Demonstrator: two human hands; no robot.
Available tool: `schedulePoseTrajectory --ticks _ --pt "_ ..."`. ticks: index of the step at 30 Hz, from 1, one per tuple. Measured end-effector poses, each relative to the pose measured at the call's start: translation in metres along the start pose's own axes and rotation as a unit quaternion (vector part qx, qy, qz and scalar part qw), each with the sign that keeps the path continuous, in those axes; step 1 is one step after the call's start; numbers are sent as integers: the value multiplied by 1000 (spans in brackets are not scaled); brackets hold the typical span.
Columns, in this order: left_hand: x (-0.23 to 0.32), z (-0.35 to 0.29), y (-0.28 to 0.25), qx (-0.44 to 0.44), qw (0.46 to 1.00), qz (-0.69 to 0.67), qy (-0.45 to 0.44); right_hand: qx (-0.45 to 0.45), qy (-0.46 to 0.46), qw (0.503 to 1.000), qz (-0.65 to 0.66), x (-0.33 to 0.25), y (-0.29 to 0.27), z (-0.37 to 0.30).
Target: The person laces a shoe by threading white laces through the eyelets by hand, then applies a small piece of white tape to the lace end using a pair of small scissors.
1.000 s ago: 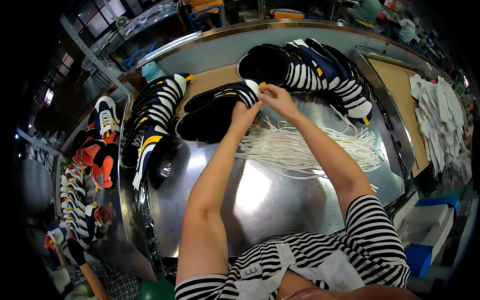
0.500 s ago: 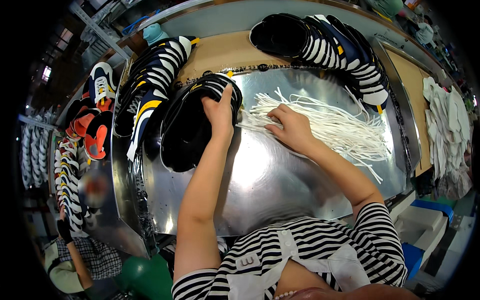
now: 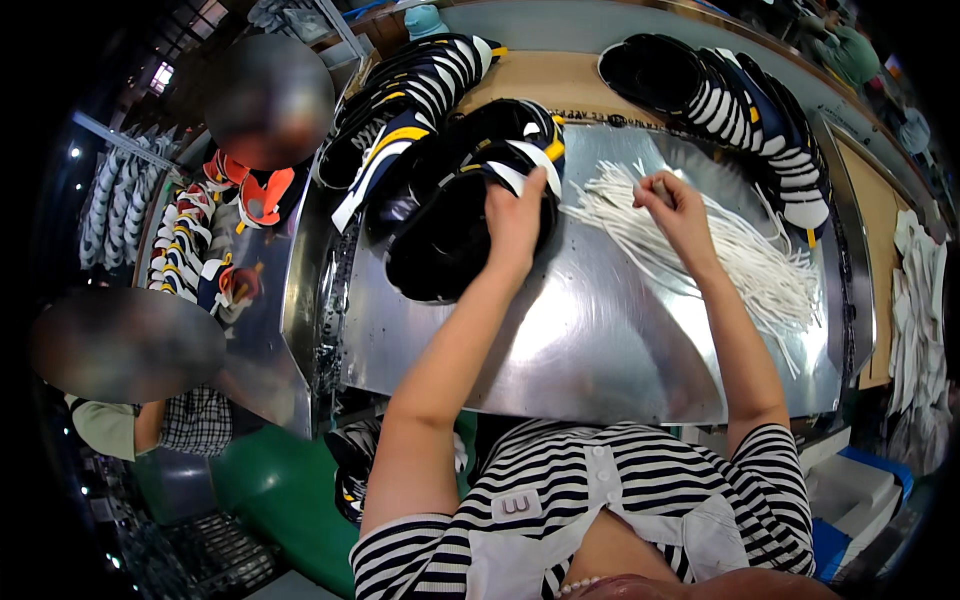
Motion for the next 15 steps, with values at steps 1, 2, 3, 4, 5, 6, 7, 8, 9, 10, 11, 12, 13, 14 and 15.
schedulePoseTrajectory --ticks 1,2,3,4,5,6,7,8,9,10,11,12,13,14,15 --pt "-12 4 -9 7 999 -49 0 -15 0 999 33 -22 4 -8" --pt "-3 -4 -9 -17 998 -62 -14 -23 -2 998 65 -45 5 -16" --pt "2 -11 -12 -13 996 -92 -17 -22 -15 997 74 -73 1 -28" --pt "3 -23 -24 -1 993 -118 -22 -28 -27 995 88 -98 0 -41" --pt "13 -42 -26 -25 990 -129 -54 -33 -56 993 103 -125 -10 -55" --pt "33 -69 -29 -45 982 -167 -72 -90 -79 974 193 -138 -24 -69" --pt "42 -94 -40 -39 973 -213 -83 -88 -171 947 257 -174 -39 -89" --pt "61 -123 -41 -41 955 -270 -115 -110 -240 909 323 -200 -57 -109" --pt "71 -144 -34 -105 942 -292 -128 -153 -320 842 406 -232 -83 -135" --pt "83 -170 -25 -148 923 -324 -144 -222 -382 746 497 -254 -100 -157" --pt "89 -191 -14 -229 897 -352 -136 -277 -420 659 559 -265 -115 -179" --pt "98 -207 1 -316 859 -383 -126 -273 -422 669 547 -260 -121 -188" --pt "87 -212 1 -336 842 -395 -151 -272 -425 676 537 -257 -125 -197" --pt "70 -215 1 -355 823 -407 -175 -222 -393 722 525 -235 -128 -195" --pt "54 -205 -2 -351 813 -424 -191 -132 -316 803 488 -193 -119 -190"
Point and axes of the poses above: each hand's wrist, its own z-axis towards the middle knuckle, its own y-axis out of the palm, x = y × z, the point moved 10 cm from there along z, towards the middle knuckle, and after that the axes turned 6 degrees about -x, right-handed, at the moved point
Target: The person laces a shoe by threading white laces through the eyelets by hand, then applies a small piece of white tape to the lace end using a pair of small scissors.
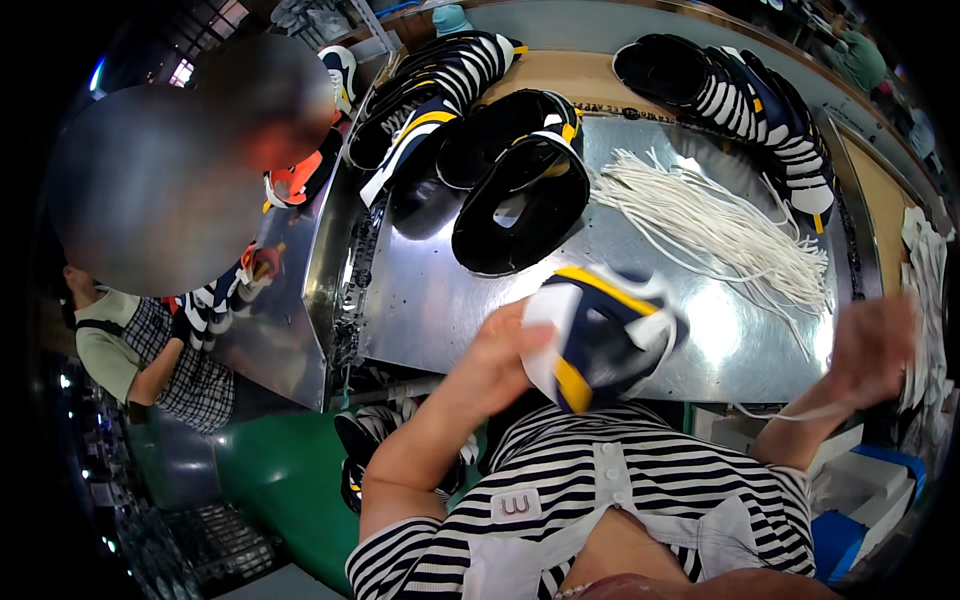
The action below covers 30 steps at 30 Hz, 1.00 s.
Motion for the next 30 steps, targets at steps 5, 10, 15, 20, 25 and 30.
schedulePoseTrajectory --ticks 5,10,15,20,25,30 --pt "-20 -58 -169 183 980 64 -39 295 425 845 -136 204 -59 -142" --pt "70 -62 -45 283 501 784 233 229 400 815 -352 240 -47 -160" --pt "-7 -19 -34 113 468 876 -40 193 396 813 -380 260 -43 -124" --pt "15 28 -48 88 586 806 -4 207 371 814 -397 264 -56 -127" --pt "18 -26 -34 80 422 894 -128 224 330 842 -363 274 -57 -124" --pt "-27 12 -115 164 796 502 -295 218 405 817 -348 272 -61 -122"
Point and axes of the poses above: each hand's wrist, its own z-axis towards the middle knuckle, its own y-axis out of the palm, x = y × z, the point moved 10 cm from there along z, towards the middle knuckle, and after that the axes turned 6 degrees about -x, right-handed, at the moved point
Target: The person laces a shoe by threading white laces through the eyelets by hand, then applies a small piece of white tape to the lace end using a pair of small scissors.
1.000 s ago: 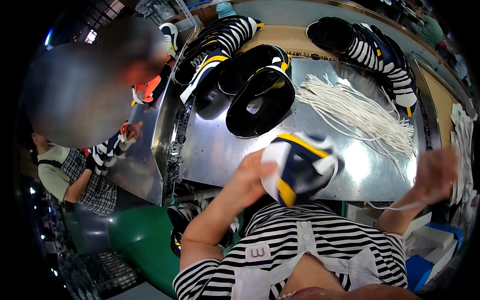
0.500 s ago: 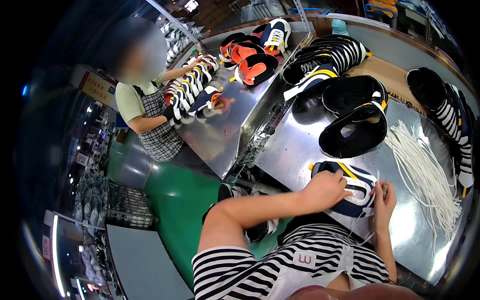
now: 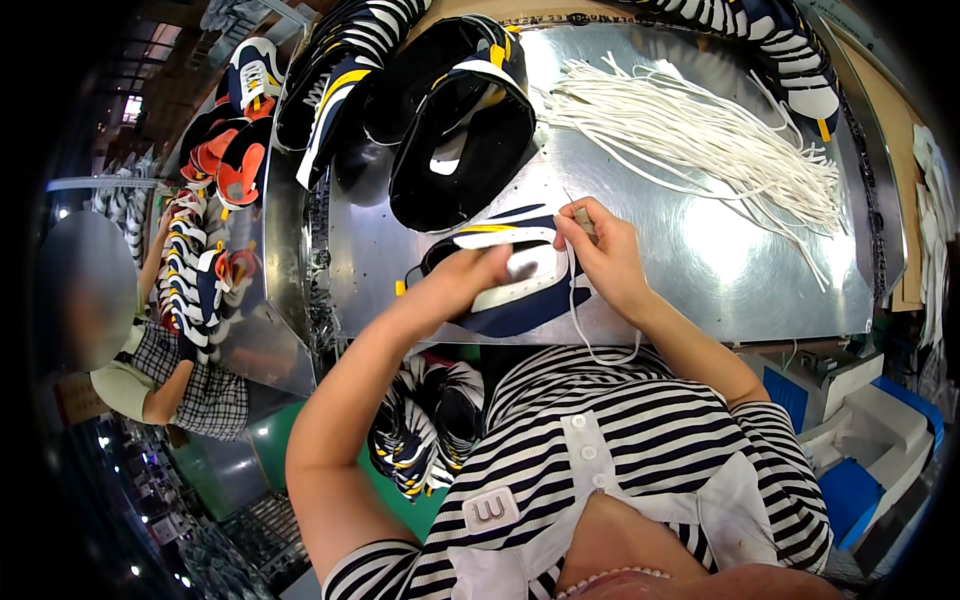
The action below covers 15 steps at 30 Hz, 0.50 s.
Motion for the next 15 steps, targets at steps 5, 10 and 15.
schedulePoseTrajectory --ticks 5,10,15 --pt "16 24 46 -146 922 -349 81 41 -68 996 -34 -7 -2 -5" --pt "23 17 58 -51 940 -331 64 32 -42 998 30 -9 -15 -13" --pt "45 13 65 -102 881 -414 205 -28 31 987 155 -15 -10 -31"
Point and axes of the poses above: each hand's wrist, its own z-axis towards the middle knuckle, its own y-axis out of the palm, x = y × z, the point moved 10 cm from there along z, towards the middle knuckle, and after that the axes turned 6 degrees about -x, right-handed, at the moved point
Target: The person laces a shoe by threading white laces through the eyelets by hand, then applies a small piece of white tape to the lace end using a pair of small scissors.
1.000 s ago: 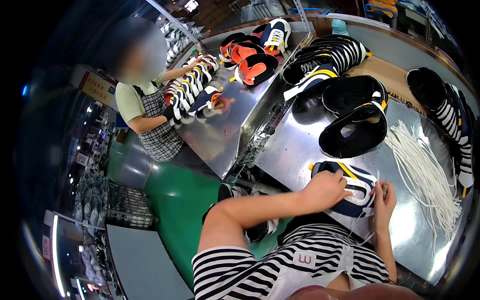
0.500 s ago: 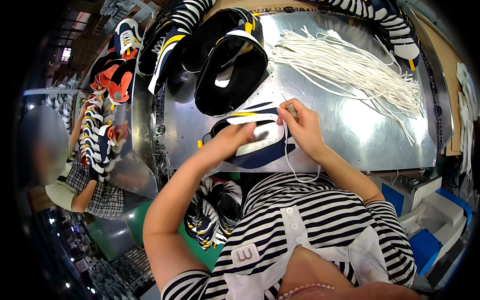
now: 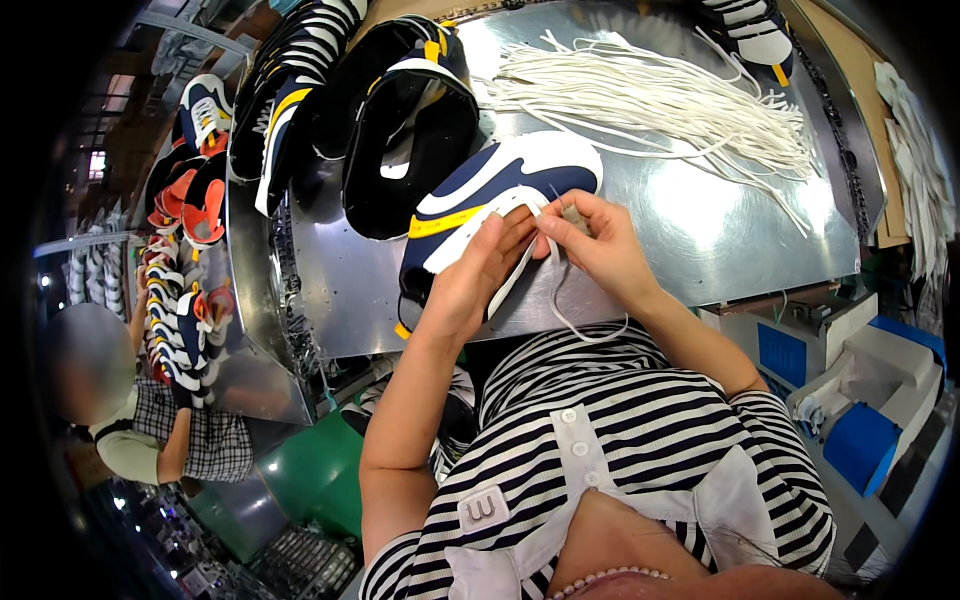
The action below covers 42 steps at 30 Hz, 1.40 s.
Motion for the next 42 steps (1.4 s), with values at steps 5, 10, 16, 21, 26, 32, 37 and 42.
schedulePoseTrajectory --ticks 5,10,16,21,26,32,37,42 --pt "3 0 8 -12 994 113 -2 -18 -7 998 -64 -1 2 -6" --pt "22 -11 6 92 976 171 99 9 12 994 -108 -4 -1 -8" --pt "23 -19 1 146 961 177 152 -15 17 988 -153 1 3 -9" --pt "25 -23 -7 164 952 218 136 3 -61 981 -184 -18 7 -20" --pt "21 -25 -14 169 944 255 120 -36 -69 975 -210 -24 7 -17" --pt "10 -26 -20 181 951 243 66 -74 18 980 -184 -18 6 -12" --pt "27 -27 0 154 880 425 143 -63 -24 965 -253 -27 5 -9" --pt "20 -28 57 38 491 853 171 -53 -59 863 -500 -23 23 9"
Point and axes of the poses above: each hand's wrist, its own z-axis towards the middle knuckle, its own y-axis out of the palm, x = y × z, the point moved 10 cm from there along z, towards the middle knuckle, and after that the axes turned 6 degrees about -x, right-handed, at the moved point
